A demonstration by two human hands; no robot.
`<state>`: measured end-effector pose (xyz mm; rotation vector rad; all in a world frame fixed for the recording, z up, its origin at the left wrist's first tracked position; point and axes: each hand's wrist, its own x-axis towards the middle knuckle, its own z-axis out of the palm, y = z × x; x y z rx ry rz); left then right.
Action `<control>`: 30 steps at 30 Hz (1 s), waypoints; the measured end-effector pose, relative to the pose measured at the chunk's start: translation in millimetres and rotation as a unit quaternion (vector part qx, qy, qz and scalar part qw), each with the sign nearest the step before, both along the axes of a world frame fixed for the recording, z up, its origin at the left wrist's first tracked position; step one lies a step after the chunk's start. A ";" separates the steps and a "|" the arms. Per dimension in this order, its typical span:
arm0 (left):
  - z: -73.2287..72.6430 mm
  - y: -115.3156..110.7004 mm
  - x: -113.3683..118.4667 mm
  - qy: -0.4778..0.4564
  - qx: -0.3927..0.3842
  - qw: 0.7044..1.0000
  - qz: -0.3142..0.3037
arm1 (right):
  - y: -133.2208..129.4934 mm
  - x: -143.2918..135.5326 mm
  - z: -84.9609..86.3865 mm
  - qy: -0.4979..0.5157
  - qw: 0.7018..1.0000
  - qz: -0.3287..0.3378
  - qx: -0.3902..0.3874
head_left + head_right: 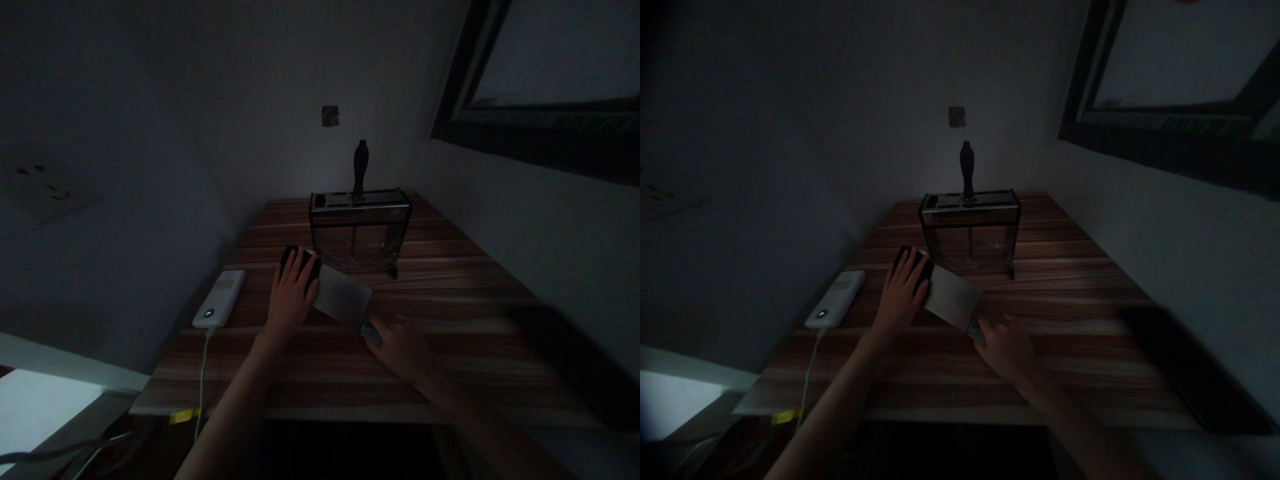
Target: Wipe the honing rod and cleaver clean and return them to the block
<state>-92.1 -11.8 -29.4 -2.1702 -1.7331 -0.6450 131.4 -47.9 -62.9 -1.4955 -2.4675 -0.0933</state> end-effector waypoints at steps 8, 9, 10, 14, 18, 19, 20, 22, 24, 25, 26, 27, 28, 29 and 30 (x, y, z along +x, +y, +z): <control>-1.1 1.9 -3.4 -0.037 0.015 0.999 -0.011 | -0.1 0.4 -0.7 -0.002 1.000 0.008 0.007; -1.3 2.2 -3.4 -0.040 0.016 0.999 -0.014 | -0.1 0.4 -0.8 -0.003 1.000 0.008 0.009; -1.3 2.5 -3.5 -0.043 0.016 0.999 -0.016 | 0.0 0.3 -1.1 -0.004 1.000 0.006 0.011; -0.5 5.0 -4.4 -0.047 0.013 0.999 -0.022 | 0.2 0.4 -1.2 -0.004 1.000 -0.002 0.009; 0.1 6.4 -4.5 -0.039 0.010 0.999 -0.027 | -0.1 0.7 0.2 0.000 1.000 0.005 0.008; 0.0 6.2 -4.2 -0.035 0.010 0.999 -0.026 | -0.3 0.6 0.6 -0.003 1.000 0.004 0.009; 0.0 5.8 -3.6 -0.031 0.011 0.999 -0.023 | -0.5 0.6 0.9 -0.005 1.000 0.002 0.010; -0.1 4.5 -2.0 -0.022 0.013 1.000 -0.013 | -0.8 0.4 1.5 -0.008 1.000 0.001 0.011; 0.1 2.8 0.3 -0.014 0.014 1.000 -0.002 | -0.9 0.4 2.1 -0.006 1.000 0.006 0.010; 0.3 1.9 1.7 -0.009 0.013 1.000 0.001 | -0.8 0.4 2.4 -0.006 1.000 0.009 0.008; 0.3 1.0 3.2 -0.005 0.012 1.000 0.002 | -0.7 0.4 2.6 -0.008 1.000 0.012 0.007; 0.3 0.1 4.9 0.000 0.010 1.000 0.001 | -0.7 0.4 2.6 -0.012 1.000 0.013 0.006; 0.2 -0.8 6.8 0.004 0.009 1.000 -0.003 | -0.6 0.4 2.4 -0.016 1.000 0.012 0.005; -0.2 -1.8 8.9 0.007 0.007 1.000 -0.008 | -0.6 0.4 2.1 -0.018 1.000 0.010 0.006; -0.7 -2.7 11.1 0.010 0.005 1.000 -0.013 | -0.7 0.3 1.6 -0.018 1.000 0.008 0.007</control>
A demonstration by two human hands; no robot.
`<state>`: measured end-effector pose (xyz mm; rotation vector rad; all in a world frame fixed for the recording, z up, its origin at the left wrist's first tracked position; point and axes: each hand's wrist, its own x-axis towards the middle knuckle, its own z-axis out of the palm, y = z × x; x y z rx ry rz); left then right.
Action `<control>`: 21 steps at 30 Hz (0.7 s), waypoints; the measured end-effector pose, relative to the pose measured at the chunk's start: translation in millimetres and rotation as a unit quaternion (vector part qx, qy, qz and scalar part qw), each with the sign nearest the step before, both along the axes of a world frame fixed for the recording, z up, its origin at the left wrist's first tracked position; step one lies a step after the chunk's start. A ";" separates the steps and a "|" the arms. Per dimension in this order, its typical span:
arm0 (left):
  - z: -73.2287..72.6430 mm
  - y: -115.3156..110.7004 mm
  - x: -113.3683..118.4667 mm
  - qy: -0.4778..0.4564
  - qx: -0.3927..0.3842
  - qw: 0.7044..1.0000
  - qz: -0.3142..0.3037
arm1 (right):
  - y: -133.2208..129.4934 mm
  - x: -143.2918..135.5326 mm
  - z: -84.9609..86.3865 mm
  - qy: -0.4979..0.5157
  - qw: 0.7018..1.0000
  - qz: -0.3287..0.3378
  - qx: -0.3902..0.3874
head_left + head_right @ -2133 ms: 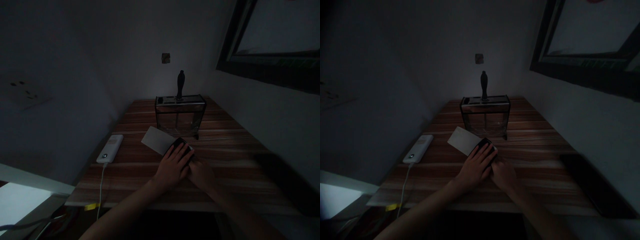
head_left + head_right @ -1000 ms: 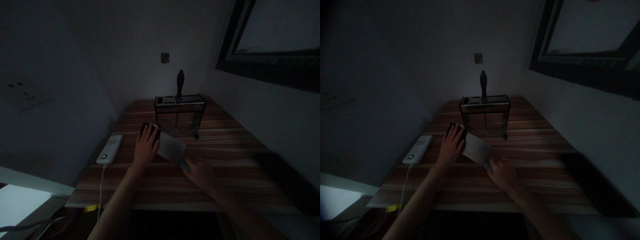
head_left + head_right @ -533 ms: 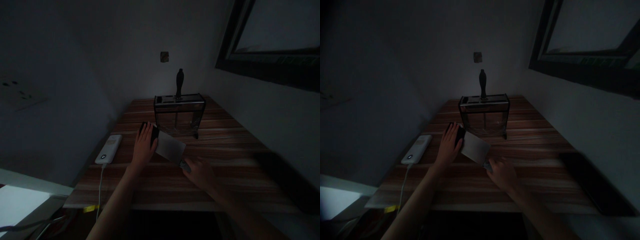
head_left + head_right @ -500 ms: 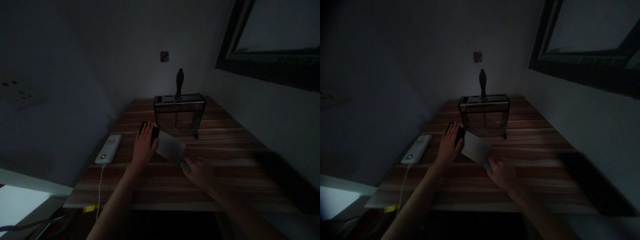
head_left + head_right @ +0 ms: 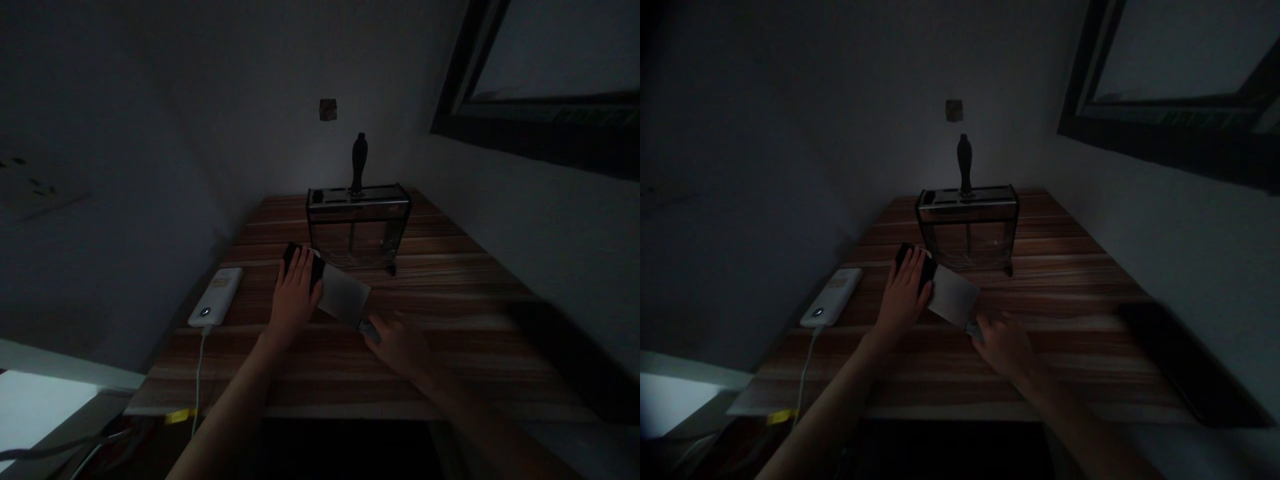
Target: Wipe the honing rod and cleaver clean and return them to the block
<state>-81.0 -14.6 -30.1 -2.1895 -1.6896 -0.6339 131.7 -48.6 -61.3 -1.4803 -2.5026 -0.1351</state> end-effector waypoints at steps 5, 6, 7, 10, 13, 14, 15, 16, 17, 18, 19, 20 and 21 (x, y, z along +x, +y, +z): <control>-3.3 -5.2 12.2 0.009 -0.007 1.000 -0.009 | -0.3 -0.6 -1.6 0.003 1.000 -0.007 0.002; -3.8 -6.4 14.6 0.010 -0.009 1.000 -0.011 | -0.2 -0.6 -1.5 0.003 1.000 -0.007 0.002; -4.3 -7.5 16.9 0.012 -0.012 1.000 -0.014 | 0.0 -0.6 -1.2 0.004 1.000 -0.006 0.001; -5.5 -10.8 23.4 0.010 -0.024 0.999 -0.025 | 0.6 -0.5 -0.3 0.008 1.000 0.004 -0.004; -7.2 -13.6 29.0 0.000 -0.039 0.998 -0.041 | 0.4 -0.9 -0.3 0.012 1.000 0.004 -0.004; -7.8 -14.5 30.8 -0.004 -0.043 0.998 -0.050 | 0.2 -1.2 -0.4 0.012 1.000 0.000 -0.002; -8.4 -15.5 32.6 -0.007 -0.046 0.997 -0.059 | -0.1 -1.5 -0.3 0.011 1.000 -0.004 0.000; -9.0 -16.6 34.5 -0.010 -0.048 0.996 -0.068 | -0.4 -1.8 -0.1 0.008 1.000 -0.007 0.002; -9.6 -17.8 36.5 -0.010 -0.050 0.996 -0.077 | -0.6 -2.0 0.2 0.007 1.000 -0.007 0.002; -10.1 -19.0 38.6 -0.009 -0.053 0.995 -0.085 | -0.7 -2.2 0.6 0.005 1.000 -0.005 0.003; -10.5 -20.4 40.9 -0.006 -0.056 0.994 -0.092 | -0.7 -2.3 1.0 0.003 1.000 -0.005 0.004; -11.0 -21.8 43.3 -0.003 -0.060 0.993 -0.099 | -0.6 -2.4 1.4 0.000 1.000 -0.004 0.004; -11.3 -23.3 46.0 0.001 -0.062 0.992 -0.106 | -0.3 -2.4 1.6 -0.003 1.000 -0.004 0.004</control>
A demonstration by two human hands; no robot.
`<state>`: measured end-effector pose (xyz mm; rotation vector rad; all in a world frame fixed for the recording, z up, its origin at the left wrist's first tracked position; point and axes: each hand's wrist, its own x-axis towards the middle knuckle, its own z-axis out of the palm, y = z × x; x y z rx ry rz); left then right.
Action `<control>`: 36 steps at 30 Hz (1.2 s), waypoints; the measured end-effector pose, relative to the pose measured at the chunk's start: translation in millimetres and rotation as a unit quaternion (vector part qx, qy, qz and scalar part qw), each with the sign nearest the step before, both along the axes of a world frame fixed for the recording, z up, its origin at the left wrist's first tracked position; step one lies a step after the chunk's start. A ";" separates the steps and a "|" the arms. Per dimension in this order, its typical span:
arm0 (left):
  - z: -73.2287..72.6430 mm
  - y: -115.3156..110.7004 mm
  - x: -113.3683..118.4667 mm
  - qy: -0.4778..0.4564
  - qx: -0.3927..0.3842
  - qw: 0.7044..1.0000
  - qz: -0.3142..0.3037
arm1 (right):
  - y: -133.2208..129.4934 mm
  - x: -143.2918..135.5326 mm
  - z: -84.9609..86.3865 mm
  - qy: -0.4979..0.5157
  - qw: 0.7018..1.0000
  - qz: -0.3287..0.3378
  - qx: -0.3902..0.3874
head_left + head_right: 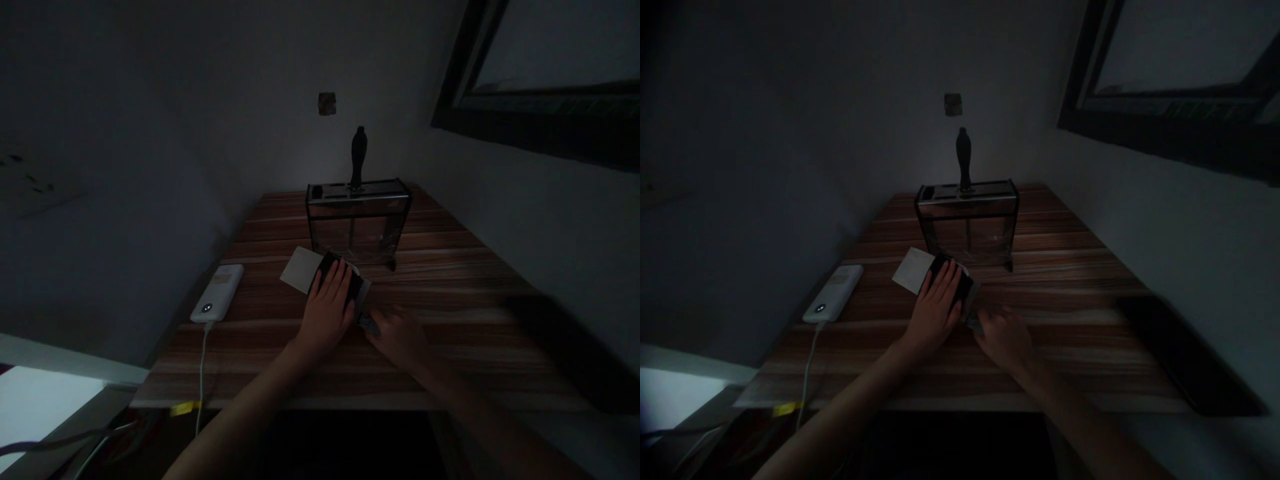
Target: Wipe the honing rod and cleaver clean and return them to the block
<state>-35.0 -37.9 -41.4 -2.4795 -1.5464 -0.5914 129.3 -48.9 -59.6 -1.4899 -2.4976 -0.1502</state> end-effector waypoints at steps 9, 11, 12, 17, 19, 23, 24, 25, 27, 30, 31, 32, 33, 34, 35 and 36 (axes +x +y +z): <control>-1.4 -19.2 24.8 0.004 -0.039 0.994 -0.102 | 1.7 3.5 -1.7 0.034 0.998 0.032 -0.030; -0.8 -21.6 26.6 -0.002 -0.056 0.992 -0.116 | 1.4 3.7 0.7 0.041 0.998 0.033 -0.044; -0.5 -22.2 26.8 -0.005 -0.064 0.991 -0.121 | 1.2 3.6 2.1 0.038 0.997 0.032 -0.052; 0.5 -22.0 26.1 -0.017 -0.079 0.988 -0.133 | 1.1 2.3 6.5 0.041 0.997 0.020 -0.067; 0.5 -21.8 25.9 -0.028 -0.081 0.987 -0.135 | 0.7 2.3 6.8 0.046 0.997 0.024 -0.059; 1.0 -21.6 25.5 -0.045 -0.082 0.987 -0.132 | 0.2 3.3 5.8 0.052 0.997 0.035 -0.055; 1.3 -21.5 25.2 -0.041 -0.082 0.987 -0.134 | 0.4 3.6 5.0 0.054 0.997 0.034 -0.053; 1.7 -21.3 24.8 -0.035 -0.082 0.987 -0.135 | 0.6 3.8 4.0 0.055 0.997 0.032 -0.050; 2.3 -20.7 23.7 -0.021 -0.081 0.987 -0.136 | 1.3 4.0 1.8 0.051 0.997 0.029 -0.048; 2.1 -19.3 22.1 -0.005 -0.068 0.988 -0.136 | 1.6 4.1 -0.4 0.038 0.998 0.021 -0.047; 1.7 -18.8 21.7 0.000 -0.062 0.989 -0.135 | 1.5 4.1 -0.6 0.035 0.998 0.018 -0.045; 1.3 -18.3 21.3 0.006 -0.055 0.989 -0.134 | 1.4 4.1 -0.6 0.033 0.998 0.016 -0.042; 0.9 -17.8 21.0 0.011 -0.049 0.990 -0.132 | 1.4 4.1 -0.3 0.034 0.999 0.017 -0.037; 0.6 -17.2 20.7 0.016 -0.044 0.990 -0.130 | 1.4 4.1 0.0 0.035 0.999 0.020 -0.034; 0.3 -16.7 20.3 0.021 -0.041 0.991 -0.128 | 1.5 4.0 0.4 0.034 0.999 0.021 -0.032; 0.1 -16.2 19.8 0.025 -0.037 0.991 -0.126 | 1.7 3.9 0.7 0.031 0.999 0.021 -0.032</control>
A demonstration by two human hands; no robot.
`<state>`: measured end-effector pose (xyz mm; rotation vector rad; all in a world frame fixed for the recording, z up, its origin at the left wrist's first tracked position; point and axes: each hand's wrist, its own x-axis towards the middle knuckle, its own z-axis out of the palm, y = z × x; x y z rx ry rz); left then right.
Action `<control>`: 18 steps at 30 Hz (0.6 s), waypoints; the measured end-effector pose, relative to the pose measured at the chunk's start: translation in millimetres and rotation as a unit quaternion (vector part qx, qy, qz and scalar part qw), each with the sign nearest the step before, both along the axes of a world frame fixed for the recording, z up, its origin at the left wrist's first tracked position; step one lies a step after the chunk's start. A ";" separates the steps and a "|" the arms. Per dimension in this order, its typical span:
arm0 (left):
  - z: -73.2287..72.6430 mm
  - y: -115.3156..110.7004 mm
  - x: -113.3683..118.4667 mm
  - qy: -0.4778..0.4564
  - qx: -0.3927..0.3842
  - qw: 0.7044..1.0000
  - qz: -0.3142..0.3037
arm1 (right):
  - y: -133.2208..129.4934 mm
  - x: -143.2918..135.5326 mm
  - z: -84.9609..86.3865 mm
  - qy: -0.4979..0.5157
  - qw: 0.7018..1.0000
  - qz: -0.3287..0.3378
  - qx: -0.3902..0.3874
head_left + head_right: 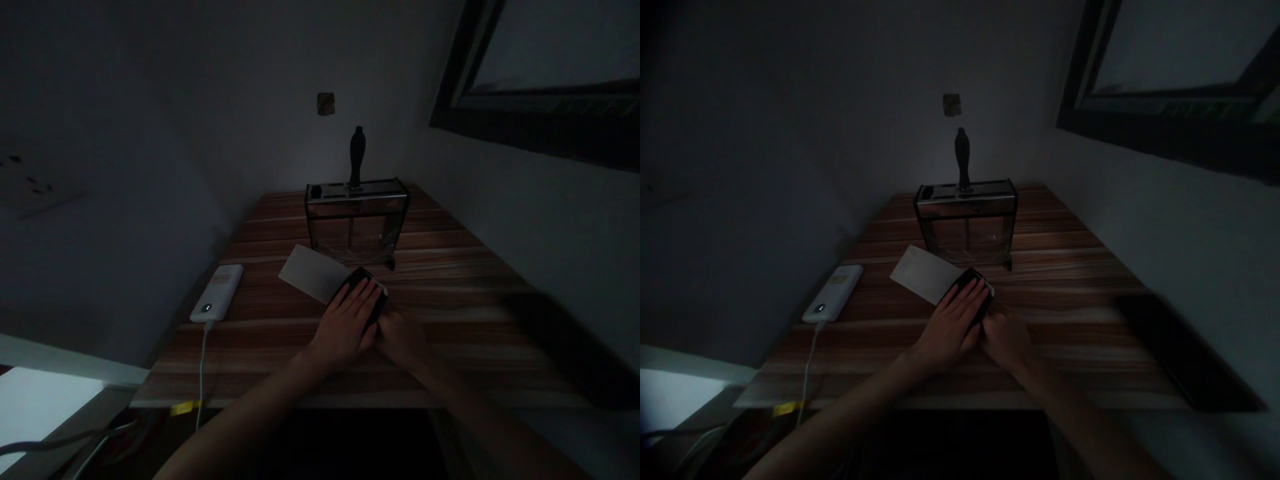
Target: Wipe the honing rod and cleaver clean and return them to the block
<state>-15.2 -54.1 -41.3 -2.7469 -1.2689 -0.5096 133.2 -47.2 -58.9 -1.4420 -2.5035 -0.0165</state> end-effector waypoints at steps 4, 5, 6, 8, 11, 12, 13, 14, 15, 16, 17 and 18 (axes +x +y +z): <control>0.3 2.3 -3.0 0.008 0.022 1.000 0.013 | 1.0 -1.2 0.7 -0.007 1.000 -0.014 0.002; 0.6 3.0 -4.0 0.009 0.029 0.999 0.019 | 1.1 -1.7 0.9 -0.007 1.000 -0.020 0.004; 1.0 3.7 -5.3 0.009 0.035 0.999 0.025 | 1.0 -2.2 1.2 -0.008 1.000 -0.023 0.005; 2.2 5.5 -8.5 0.012 0.044 0.998 0.036 | 0.6 -3.2 2.2 -0.013 0.999 -0.029 0.010; 4.2 9.8 -15.8 0.014 0.051 0.997 0.054 | -0.7 -4.2 3.9 -0.021 0.999 -0.031 0.016; 4.7 11.7 -19.0 0.012 0.054 0.996 0.063 | -1.0 -4.2 4.3 -0.023 0.999 -0.031 0.017; 5.3 13.8 -22.6 0.009 0.056 0.996 0.074 | -1.3 -4.1 4.5 -0.025 0.999 -0.031 0.018; 5.8 16.0 -26.3 0.006 0.058 0.995 0.086 | -1.5 -4.0 4.4 -0.028 0.999 -0.031 0.018; 6.4 18.3 -30.2 0.002 0.061 0.993 0.099 | -1.5 -3.7 4.1 -0.031 0.999 -0.033 0.019; 7.1 20.6 -34.1 -0.002 0.063 0.992 0.112 | -1.5 -3.4 3.5 -0.035 0.999 -0.035 0.020; 7.8 22.8 -38.1 -0.006 0.064 0.990 0.125 | -1.3 -3.0 2.7 -0.039 0.998 -0.034 0.021; 8.4 24.9 -41.9 -0.009 0.067 0.988 0.136 | -1.0 -2.7 1.8 -0.043 0.998 -0.031 0.022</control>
